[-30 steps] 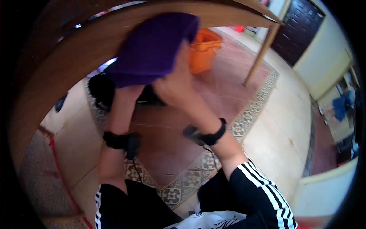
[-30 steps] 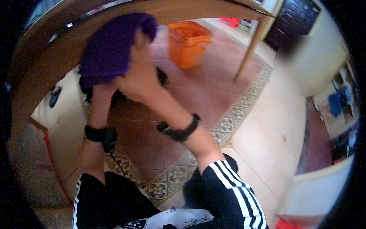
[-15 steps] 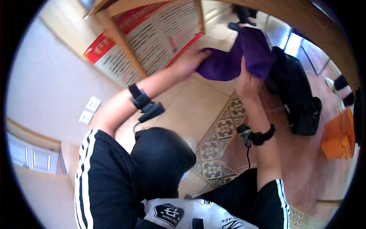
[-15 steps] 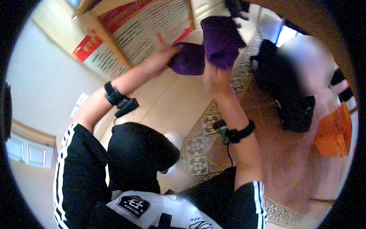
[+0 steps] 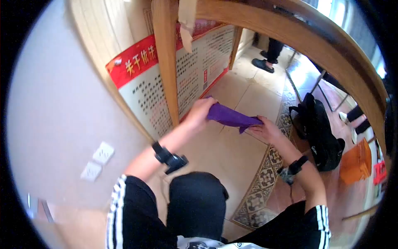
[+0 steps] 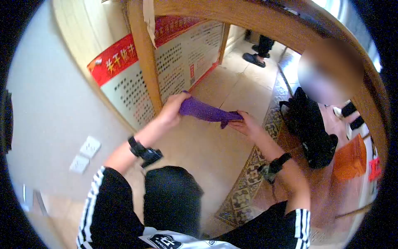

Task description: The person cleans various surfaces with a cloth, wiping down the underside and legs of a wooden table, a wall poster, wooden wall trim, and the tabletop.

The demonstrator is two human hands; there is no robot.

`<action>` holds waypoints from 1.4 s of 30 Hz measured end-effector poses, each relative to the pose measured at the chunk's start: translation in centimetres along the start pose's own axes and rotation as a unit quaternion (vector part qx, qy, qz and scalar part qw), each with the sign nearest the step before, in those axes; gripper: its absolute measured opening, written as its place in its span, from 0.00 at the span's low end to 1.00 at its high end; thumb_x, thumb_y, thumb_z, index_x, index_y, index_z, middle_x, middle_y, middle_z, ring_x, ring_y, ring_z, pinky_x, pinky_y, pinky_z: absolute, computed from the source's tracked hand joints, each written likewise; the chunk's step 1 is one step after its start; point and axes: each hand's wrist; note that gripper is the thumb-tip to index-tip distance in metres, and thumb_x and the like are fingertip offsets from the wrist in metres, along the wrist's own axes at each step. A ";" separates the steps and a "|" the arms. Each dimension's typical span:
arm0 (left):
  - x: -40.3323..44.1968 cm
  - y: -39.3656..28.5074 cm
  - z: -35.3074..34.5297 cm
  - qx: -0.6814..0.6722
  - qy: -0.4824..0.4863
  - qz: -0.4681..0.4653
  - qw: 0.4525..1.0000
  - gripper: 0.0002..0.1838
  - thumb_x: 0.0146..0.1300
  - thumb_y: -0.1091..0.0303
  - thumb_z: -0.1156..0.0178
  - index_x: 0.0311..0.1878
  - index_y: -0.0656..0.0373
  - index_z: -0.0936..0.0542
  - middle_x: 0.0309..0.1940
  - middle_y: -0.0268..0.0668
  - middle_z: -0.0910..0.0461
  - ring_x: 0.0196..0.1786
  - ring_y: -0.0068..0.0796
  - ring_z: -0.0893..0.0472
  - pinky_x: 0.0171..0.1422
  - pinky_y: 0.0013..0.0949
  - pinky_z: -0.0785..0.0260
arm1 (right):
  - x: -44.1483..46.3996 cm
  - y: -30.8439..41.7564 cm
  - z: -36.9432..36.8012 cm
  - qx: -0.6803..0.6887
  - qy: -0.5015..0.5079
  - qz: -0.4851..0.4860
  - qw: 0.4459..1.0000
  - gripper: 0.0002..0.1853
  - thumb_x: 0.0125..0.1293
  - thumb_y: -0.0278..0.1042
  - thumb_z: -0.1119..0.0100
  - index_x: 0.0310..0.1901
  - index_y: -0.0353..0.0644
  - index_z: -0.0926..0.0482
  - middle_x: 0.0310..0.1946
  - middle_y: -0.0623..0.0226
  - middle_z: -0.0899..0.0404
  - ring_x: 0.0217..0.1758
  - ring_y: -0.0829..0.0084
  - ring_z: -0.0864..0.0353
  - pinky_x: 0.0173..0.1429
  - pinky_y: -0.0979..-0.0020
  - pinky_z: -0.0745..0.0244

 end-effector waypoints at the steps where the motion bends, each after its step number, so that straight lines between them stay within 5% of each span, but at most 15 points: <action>1: 0.3 -0.2 0.4 -0.038 -0.005 -0.017 0.999 0.09 0.63 0.67 0.46 0.33 0.64 0.23 0.27 0.35 0.22 0.28 0.23 0.24 0.33 0.27 0.32 | 0.8 0.6 -0.3 0.003 -0.021 0.008 1.000 0.16 0.65 0.46 0.48 0.44 0.42 0.24 0.41 0.62 0.21 0.43 0.70 0.21 0.50 0.65 0.26; 8: 1.5 -2.2 3.9 0.028 -0.098 -0.169 0.980 0.11 0.67 0.65 0.47 0.32 0.63 0.23 0.30 0.34 0.20 0.31 0.22 0.22 0.36 0.27 0.31 | 9.8 7.1 -6.4 -0.016 -0.197 0.094 0.976 0.09 0.59 0.40 0.41 0.38 0.49 0.25 0.33 0.72 0.22 0.39 0.75 0.24 0.43 0.69 0.30; 11: 1.1 -6.8 2.6 0.013 -0.144 -0.242 0.959 0.14 0.68 0.63 0.47 0.29 0.61 0.23 0.22 0.26 0.25 0.23 0.15 0.29 0.27 0.21 0.38 | 12.9 10.1 -10.3 0.083 -0.083 0.213 0.970 0.07 0.61 0.36 0.44 0.40 0.47 0.23 0.33 0.73 0.22 0.38 0.77 0.24 0.43 0.72 0.28; 13: 1.6 -10.1 2.2 -0.038 -0.167 -0.331 0.928 0.16 0.68 0.61 0.48 0.29 0.61 0.23 0.22 0.27 0.25 0.23 0.15 0.29 0.27 0.21 0.37 | 14.1 12.5 -12.7 -0.125 -0.022 0.375 0.918 0.11 0.60 0.29 0.46 0.46 0.43 0.25 0.40 0.64 0.23 0.46 0.70 0.23 0.51 0.73 0.28; 14: 1.9 -12.1 1.9 -0.038 -0.189 -0.369 0.909 0.17 0.69 0.58 0.51 0.31 0.62 0.24 0.24 0.28 0.24 0.26 0.17 0.27 0.31 0.24 0.35 | 16.2 14.2 -13.7 -0.098 0.018 0.428 0.898 0.11 0.62 0.28 0.47 0.46 0.42 0.26 0.42 0.64 0.22 0.48 0.70 0.23 0.53 0.72 0.28; 15: 2.4 -13.9 2.0 -0.043 -0.213 -0.405 0.888 0.19 0.70 0.56 0.53 0.33 0.62 0.24 0.26 0.30 0.23 0.28 0.20 0.25 0.35 0.27 0.32 | 11.7 17.4 -18.9 0.153 0.055 0.260 0.952 0.11 0.62 0.28 0.47 0.47 0.42 0.26 0.44 0.64 0.22 0.48 0.68 0.23 0.54 0.71 0.28; 19: 6.0 -18.8 4.1 -0.240 0.054 -0.504 0.828 0.25 0.65 0.59 0.62 0.55 0.69 0.29 0.57 0.47 0.29 0.62 0.36 0.33 0.68 0.39 0.46 | 15.1 20.3 -22.1 0.151 0.314 0.335 0.876 0.18 0.62 0.33 0.43 0.54 0.42 0.28 0.49 0.65 0.24 0.53 0.66 0.26 0.59 0.68 0.32; 21: 11.3 -19.1 8.5 0.063 0.109 -0.580 0.805 0.30 0.59 0.63 0.61 0.63 0.70 0.35 0.67 0.49 0.41 0.71 0.39 0.45 0.76 0.38 0.63 | 16.1 19.7 -23.5 0.149 0.371 0.372 0.838 0.20 0.62 0.33 0.42 0.56 0.41 0.30 0.52 0.65 0.26 0.56 0.67 0.27 0.61 0.67 0.34; 22: 6.1 -19.2 2.1 0.270 -0.153 -0.572 0.760 0.30 0.59 0.65 0.54 0.66 0.67 0.39 0.64 0.54 0.37 0.65 0.46 0.36 0.70 0.45 0.50 | 16.5 19.1 -23.9 0.154 0.389 0.383 0.824 0.22 0.62 0.34 0.42 0.57 0.41 0.31 0.54 0.65 0.27 0.57 0.67 0.28 0.63 0.67 0.35; 26: 9.1 -18.6 7.5 0.523 -0.085 -0.486 0.695 0.33 0.63 0.76 0.51 0.71 0.59 0.49 0.73 0.48 0.59 0.73 0.53 0.54 0.75 0.39 0.61 | 18.3 18.4 -24.6 0.148 0.450 0.388 0.791 0.26 0.61 0.34 0.40 0.60 0.41 0.33 0.58 0.65 0.29 0.61 0.67 0.30 0.66 0.66 0.38; 29: 9.7 -17.6 6.1 0.504 -0.141 -0.561 0.641 0.31 0.62 0.78 0.54 0.70 0.61 0.46 0.70 0.52 0.51 0.71 0.54 0.48 0.71 0.42 0.52 | 19.4 17.9 -25.3 -0.143 0.188 0.524 0.818 0.26 0.62 0.37 0.39 0.59 0.38 0.34 0.58 0.63 0.31 0.62 0.67 0.34 0.68 0.65 0.41; 33: 10.4 -15.6 6.0 0.500 -0.254 -0.529 0.637 0.29 0.65 0.75 0.55 0.70 0.62 0.46 0.61 0.54 0.39 0.58 0.55 0.34 0.63 0.41 0.41 | 15.1 16.7 -30.9 -0.007 0.164 0.427 0.889 0.38 0.64 0.52 0.43 0.66 0.36 0.45 0.63 0.58 0.37 0.65 0.68 0.37 0.68 0.69 0.44; 35: 10.5 -13.8 6.3 0.523 -0.307 -0.527 0.596 0.25 0.67 0.73 0.56 0.68 0.63 0.43 0.57 0.54 0.36 0.54 0.54 0.31 0.60 0.40 0.38 | 15.6 14.6 -31.3 -0.003 0.137 0.455 0.880 0.35 0.65 0.53 0.45 0.64 0.35 0.40 0.61 0.58 0.35 0.63 0.68 0.35 0.67 0.69 0.41; 37: 11.0 -11.3 6.9 0.526 -0.360 -0.520 0.569 0.33 0.55 0.77 0.48 0.66 0.66 0.43 0.67 0.58 0.46 0.68 0.56 0.42 0.70 0.44 0.47 | 14.0 12.7 -31.4 -0.126 0.051 0.549 0.825 0.20 0.69 0.39 0.51 0.55 0.33 0.31 0.53 0.52 0.28 0.56 0.58 0.29 0.64 0.62 0.39; 42: 10.1 -4.6 11.8 0.555 -0.377 -0.520 0.529 0.35 0.56 0.75 0.46 0.67 0.66 0.47 0.63 0.62 0.43 0.60 0.63 0.37 0.63 0.50 0.42 | 19.7 4.4 -29.1 -0.193 0.058 0.614 0.764 0.18 0.70 0.38 0.54 0.55 0.35 0.31 0.53 0.50 0.28 0.56 0.53 0.30 0.61 0.58 0.39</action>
Point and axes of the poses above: each hand's wrist, its own x-axis towards the middle knuckle, its own z-axis out of the back of the hand, y = z × x
